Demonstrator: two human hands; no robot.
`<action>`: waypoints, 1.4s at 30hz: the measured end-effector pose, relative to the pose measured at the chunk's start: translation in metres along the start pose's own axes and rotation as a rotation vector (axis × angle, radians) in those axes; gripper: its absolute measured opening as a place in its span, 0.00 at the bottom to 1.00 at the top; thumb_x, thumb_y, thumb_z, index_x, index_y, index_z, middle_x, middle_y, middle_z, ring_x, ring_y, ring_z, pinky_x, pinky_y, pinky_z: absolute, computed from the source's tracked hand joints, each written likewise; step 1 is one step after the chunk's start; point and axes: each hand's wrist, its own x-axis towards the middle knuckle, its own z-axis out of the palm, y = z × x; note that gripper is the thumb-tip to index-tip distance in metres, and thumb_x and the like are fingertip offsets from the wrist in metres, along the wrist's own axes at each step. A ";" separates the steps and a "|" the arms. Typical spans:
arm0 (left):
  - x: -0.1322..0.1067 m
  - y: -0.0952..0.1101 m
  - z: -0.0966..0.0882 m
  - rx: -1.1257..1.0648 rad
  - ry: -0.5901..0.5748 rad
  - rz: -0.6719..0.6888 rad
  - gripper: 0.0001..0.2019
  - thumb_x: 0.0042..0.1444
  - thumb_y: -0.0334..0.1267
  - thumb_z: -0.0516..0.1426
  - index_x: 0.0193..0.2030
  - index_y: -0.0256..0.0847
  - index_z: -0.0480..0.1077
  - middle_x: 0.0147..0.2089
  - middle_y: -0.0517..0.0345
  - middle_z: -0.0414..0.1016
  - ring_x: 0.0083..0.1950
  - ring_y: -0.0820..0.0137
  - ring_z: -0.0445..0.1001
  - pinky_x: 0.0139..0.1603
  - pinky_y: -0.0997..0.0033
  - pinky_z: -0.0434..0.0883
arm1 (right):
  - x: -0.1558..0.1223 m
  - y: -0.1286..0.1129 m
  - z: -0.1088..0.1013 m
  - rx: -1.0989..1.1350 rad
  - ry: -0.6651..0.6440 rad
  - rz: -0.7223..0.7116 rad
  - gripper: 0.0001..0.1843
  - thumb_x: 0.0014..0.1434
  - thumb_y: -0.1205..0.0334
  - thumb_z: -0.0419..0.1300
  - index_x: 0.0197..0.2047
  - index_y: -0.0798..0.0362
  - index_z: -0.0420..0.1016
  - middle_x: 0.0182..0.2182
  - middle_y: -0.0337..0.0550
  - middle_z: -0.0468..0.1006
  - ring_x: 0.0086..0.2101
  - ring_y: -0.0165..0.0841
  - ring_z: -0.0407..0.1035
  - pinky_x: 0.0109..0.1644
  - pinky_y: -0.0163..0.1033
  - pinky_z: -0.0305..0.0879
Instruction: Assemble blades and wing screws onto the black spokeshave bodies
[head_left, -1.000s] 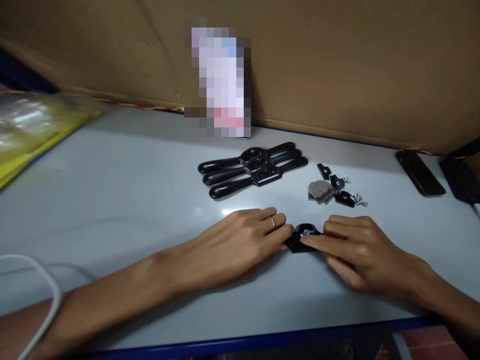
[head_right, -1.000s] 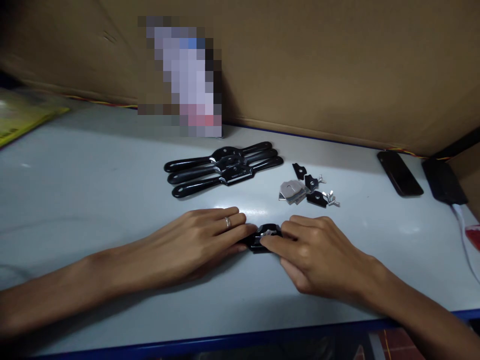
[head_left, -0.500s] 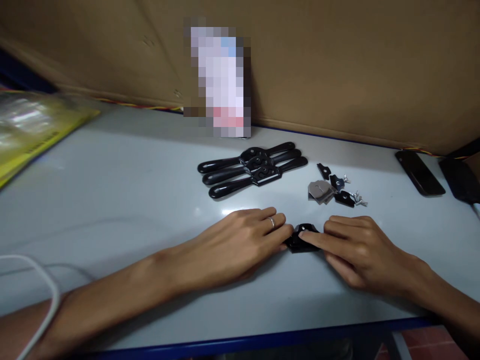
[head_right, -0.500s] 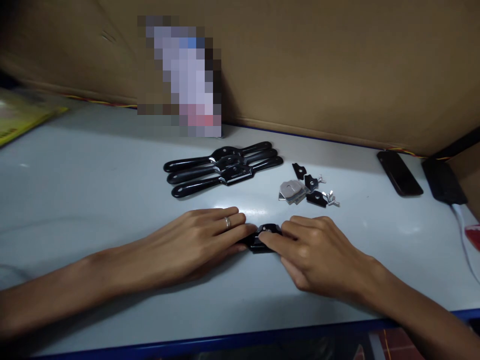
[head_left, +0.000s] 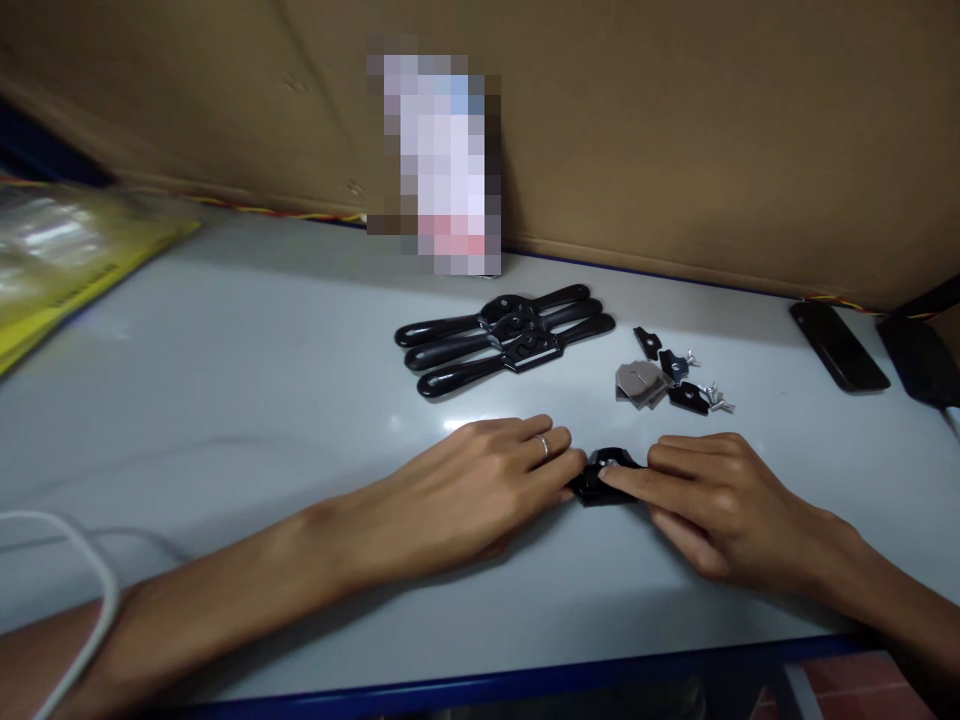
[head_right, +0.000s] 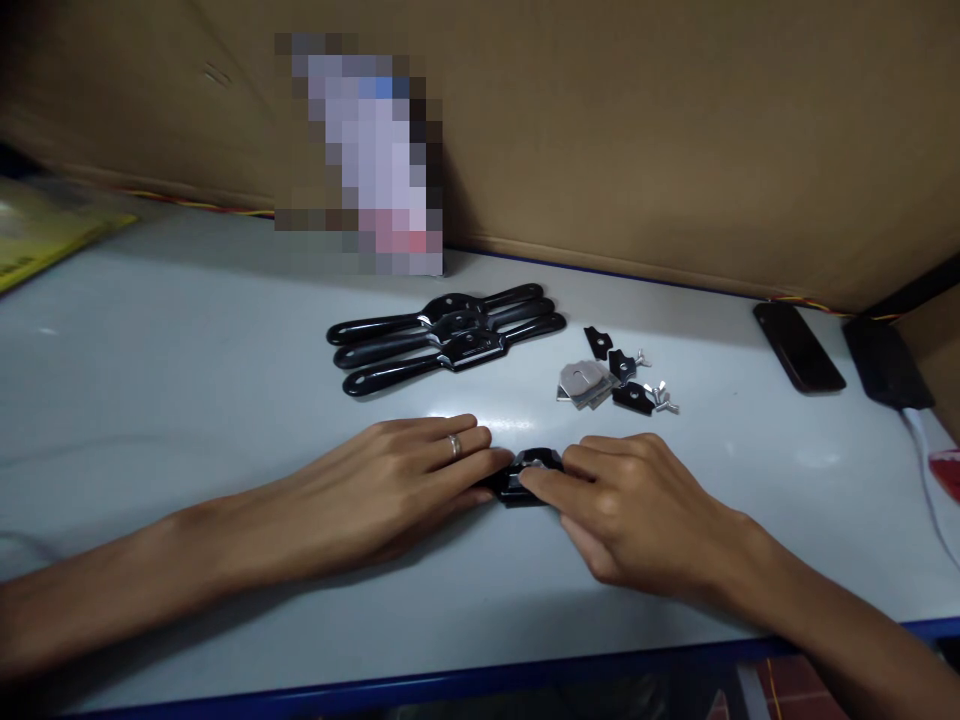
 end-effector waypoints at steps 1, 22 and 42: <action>0.000 0.000 0.000 0.003 0.002 -0.001 0.12 0.71 0.35 0.47 0.41 0.37 0.69 0.34 0.56 0.70 0.33 0.68 0.66 0.32 0.66 0.64 | 0.000 0.000 0.000 -0.013 0.004 0.008 0.16 0.63 0.74 0.51 0.46 0.60 0.79 0.24 0.40 0.71 0.24 0.30 0.62 0.28 0.36 0.56; -0.003 0.001 0.004 -0.019 -0.025 -0.058 0.15 0.71 0.36 0.46 0.60 0.32 0.62 0.38 0.54 0.74 0.36 0.66 0.72 0.35 0.65 0.69 | -0.001 0.009 -0.016 -0.042 -0.343 0.234 0.19 0.65 0.66 0.53 0.58 0.52 0.70 0.41 0.46 0.75 0.39 0.38 0.71 0.41 0.44 0.66; -0.002 0.001 0.001 -0.028 -0.024 -0.046 0.14 0.71 0.35 0.46 0.59 0.32 0.63 0.38 0.54 0.74 0.36 0.65 0.72 0.35 0.66 0.69 | -0.001 0.011 -0.014 -0.027 -0.328 0.191 0.12 0.66 0.66 0.54 0.50 0.54 0.74 0.39 0.45 0.74 0.34 0.34 0.68 0.37 0.40 0.62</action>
